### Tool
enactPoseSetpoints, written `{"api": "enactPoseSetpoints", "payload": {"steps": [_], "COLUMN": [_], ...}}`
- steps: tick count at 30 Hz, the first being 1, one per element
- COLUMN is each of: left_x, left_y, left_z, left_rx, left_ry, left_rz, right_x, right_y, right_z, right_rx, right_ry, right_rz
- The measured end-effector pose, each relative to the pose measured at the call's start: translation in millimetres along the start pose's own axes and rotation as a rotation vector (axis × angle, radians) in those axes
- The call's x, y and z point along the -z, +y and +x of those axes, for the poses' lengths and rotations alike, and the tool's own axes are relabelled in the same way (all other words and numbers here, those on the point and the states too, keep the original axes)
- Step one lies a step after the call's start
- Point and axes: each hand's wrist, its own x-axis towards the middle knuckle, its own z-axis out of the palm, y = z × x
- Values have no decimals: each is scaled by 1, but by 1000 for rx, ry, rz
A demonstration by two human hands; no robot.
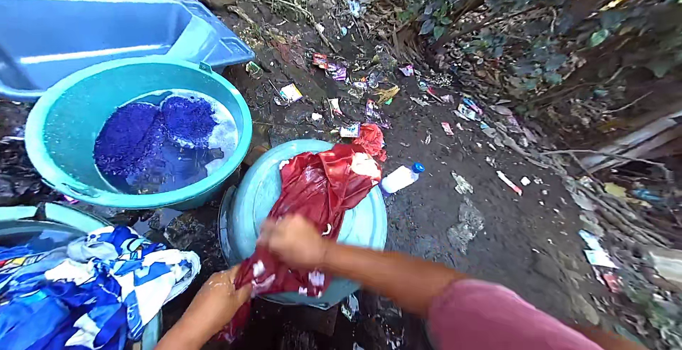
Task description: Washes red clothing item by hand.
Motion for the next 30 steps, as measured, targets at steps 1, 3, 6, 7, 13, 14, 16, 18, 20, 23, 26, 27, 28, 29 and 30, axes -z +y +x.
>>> {"api": "enactPoseSetpoints", "payload": {"steps": [1, 3, 6, 7, 13, 14, 16, 18, 20, 23, 26, 27, 28, 29, 30], "left_x": [2, 4, 5, 4, 9, 10, 14, 12, 12, 9, 13, 14, 13, 11, 9], "left_y": [1, 5, 9, 7, 0, -1, -1, -2, -2, -9, -8, -6, -6, -6, -6], "left_z": [-1, 1, 8, 9, -4, -5, 3, 7, 9, 0, 0, 4, 8, 12, 15], "left_rx": [15, 46, 23, 15, 33, 42, 35, 35, 38, 54, 68, 70, 74, 76, 70], "left_ry": [-17, -18, 0, -2, -37, -30, -12, -27, -36, -52, -24, -19, -15, -20, -25], "left_rz": [-4, 0, 40, 32, -45, -50, -32, -9, -8, -33, -58, -42, -20, 4, 20], "right_x": [8, 22, 29, 22, 12, 23, 35, 31, 8, -10, 18, 25, 29, 31, 25], "right_y": [40, 122, 107, 63, 63, 105, 145, 84, -12, -19, 123, 155, 157, 129, 84], "right_z": [8, 29, 42, 31, 29, 43, 65, 61, 36, 24, 62, 67, 68, 61, 47], "right_rx": [-15, -253, -516, -442, -157, -312, -577, -554, -240, -12, -400, -535, -613, -615, -527], "right_ry": [6, 2, -25, -34, 17, 5, 1, -61, -64, -5, 12, 45, 57, 31, -8], "right_rz": [-72, -182, -129, -96, -178, -197, -147, -92, -21, 4, -160, -174, -169, -143, -121]}}
